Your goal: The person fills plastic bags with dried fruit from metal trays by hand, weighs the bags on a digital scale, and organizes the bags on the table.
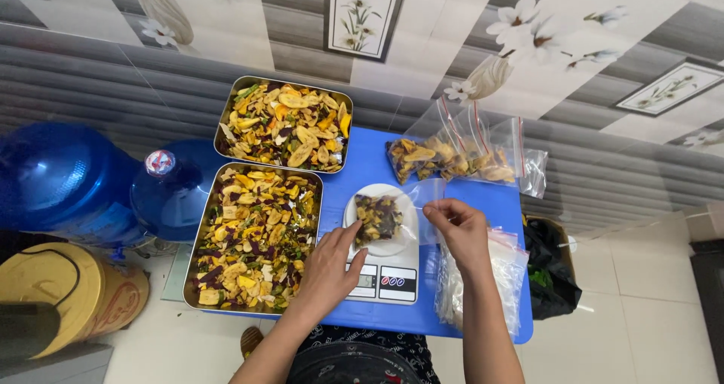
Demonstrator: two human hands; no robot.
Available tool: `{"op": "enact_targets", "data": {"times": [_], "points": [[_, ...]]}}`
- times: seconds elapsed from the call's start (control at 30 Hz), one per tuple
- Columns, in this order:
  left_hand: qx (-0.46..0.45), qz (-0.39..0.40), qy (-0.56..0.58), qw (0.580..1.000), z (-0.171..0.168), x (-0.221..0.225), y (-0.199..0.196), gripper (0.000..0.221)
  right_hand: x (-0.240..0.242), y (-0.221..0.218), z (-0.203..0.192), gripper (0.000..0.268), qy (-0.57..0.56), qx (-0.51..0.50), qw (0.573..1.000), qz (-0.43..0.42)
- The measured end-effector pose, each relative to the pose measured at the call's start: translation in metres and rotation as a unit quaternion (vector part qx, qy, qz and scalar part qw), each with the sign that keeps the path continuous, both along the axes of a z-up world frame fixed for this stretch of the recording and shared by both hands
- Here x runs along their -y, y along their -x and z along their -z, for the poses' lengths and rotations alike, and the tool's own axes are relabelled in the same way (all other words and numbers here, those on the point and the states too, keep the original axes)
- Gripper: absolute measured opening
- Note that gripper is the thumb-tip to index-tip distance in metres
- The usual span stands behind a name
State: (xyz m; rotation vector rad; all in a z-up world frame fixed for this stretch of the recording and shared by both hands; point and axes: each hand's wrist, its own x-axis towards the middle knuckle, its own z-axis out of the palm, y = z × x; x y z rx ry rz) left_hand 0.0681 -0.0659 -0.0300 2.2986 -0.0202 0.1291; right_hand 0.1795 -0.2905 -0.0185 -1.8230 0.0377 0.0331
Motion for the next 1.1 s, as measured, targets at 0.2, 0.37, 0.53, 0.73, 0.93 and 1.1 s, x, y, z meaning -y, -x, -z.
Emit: {"op": "enact_targets", "data": {"times": [0.2,0.37,0.53,0.73,0.93,1.1], "points": [[0.018,-0.031,-0.044,0.998,0.012,0.001,0.003,0.052,-0.043,-0.007,-0.062,0.011,0.052,0.068,0.994,-0.074],[0.002,-0.029,-0.029,0.999,0.005,-0.002,0.012,0.050,-0.063,-0.035,-0.086,0.010,0.125,0.224,0.960,-0.111],[-0.021,-0.033,-0.027,0.999,0.004,-0.002,0.025,0.047,-0.080,-0.071,-0.083,0.010,0.182,0.278,0.941,-0.064],[-0.011,-0.033,-0.011,0.999,0.003,0.000,0.039,0.044,-0.088,-0.109,-0.047,0.013,0.189,0.221,0.956,-0.030],[-0.047,-0.031,0.007,0.998,-0.001,-0.003,0.040,0.043,-0.076,-0.120,-0.024,0.014,0.272,0.235,0.933,0.000],[-0.132,-0.049,0.013,0.990,-0.010,-0.002,0.035,0.045,-0.054,-0.079,-0.045,0.033,0.274,0.364,0.890,0.022]]}}
